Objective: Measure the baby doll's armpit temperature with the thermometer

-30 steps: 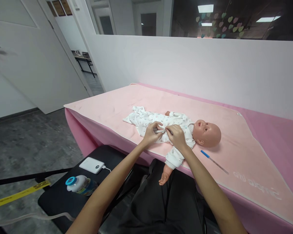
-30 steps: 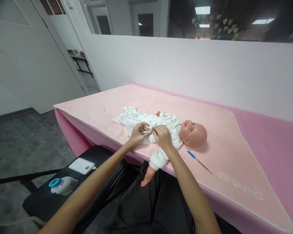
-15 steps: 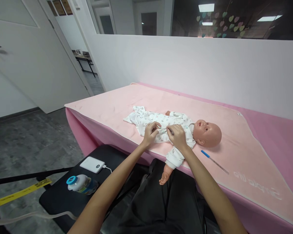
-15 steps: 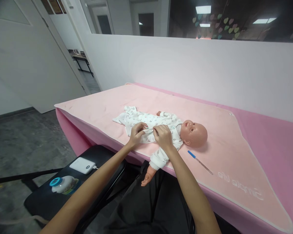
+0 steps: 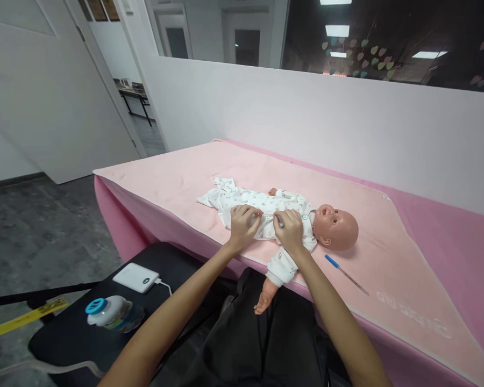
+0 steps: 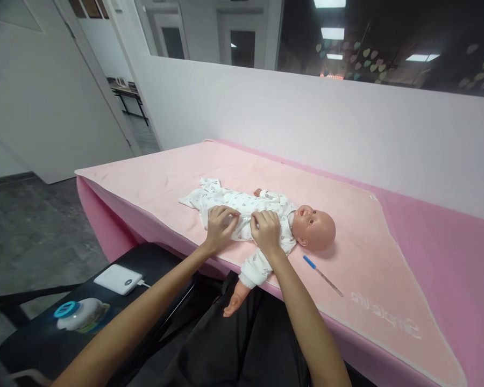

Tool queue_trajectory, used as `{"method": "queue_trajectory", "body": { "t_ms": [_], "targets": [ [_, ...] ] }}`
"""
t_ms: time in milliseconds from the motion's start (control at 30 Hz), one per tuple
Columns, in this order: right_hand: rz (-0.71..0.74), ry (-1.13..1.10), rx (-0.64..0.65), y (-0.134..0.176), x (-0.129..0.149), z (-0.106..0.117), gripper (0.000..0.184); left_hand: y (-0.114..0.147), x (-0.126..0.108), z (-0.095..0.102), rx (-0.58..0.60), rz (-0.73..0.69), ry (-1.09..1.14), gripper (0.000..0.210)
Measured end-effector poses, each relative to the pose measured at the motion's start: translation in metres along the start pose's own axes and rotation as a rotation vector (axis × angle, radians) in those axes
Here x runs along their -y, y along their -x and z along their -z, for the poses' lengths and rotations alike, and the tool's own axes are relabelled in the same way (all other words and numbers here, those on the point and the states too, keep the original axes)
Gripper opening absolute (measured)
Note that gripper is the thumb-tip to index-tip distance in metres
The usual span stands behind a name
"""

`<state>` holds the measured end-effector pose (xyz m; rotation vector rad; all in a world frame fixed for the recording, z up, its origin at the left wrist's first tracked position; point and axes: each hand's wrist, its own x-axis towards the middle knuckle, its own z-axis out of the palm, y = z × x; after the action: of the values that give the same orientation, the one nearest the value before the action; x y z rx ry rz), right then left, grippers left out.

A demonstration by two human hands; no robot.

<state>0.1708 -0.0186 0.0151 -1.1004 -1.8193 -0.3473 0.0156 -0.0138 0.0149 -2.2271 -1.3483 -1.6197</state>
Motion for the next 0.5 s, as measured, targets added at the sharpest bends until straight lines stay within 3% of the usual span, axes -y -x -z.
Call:
{"method": "queue_trajectory", "body": {
  "t_ms": [133, 300, 400, 500],
  "targets": [
    [0.001, 0.015, 0.026, 0.0001, -0.0005, 0.0000, 0.016, 0.0007, 0.0000, -0.0022, 0.129, -0.111, -0.073, 0.016],
    [0.020, 0.054, 0.000, -0.0002, 0.0005, 0.0012, 0.015, 0.0008, -0.0018, -0.0029, 0.177, -0.154, -0.085, 0.017],
    [0.027, 0.098, -0.025, -0.0004, 0.0003, 0.0012, 0.014, 0.0005, -0.0032, -0.0029, 0.198, -0.143, -0.076, 0.016],
    [0.002, 0.153, -0.076, -0.0004, -0.0006, 0.0013, 0.013, -0.0011, -0.0018, -0.0029, 0.162, -0.036, -0.046, 0.015]
  ]
}}
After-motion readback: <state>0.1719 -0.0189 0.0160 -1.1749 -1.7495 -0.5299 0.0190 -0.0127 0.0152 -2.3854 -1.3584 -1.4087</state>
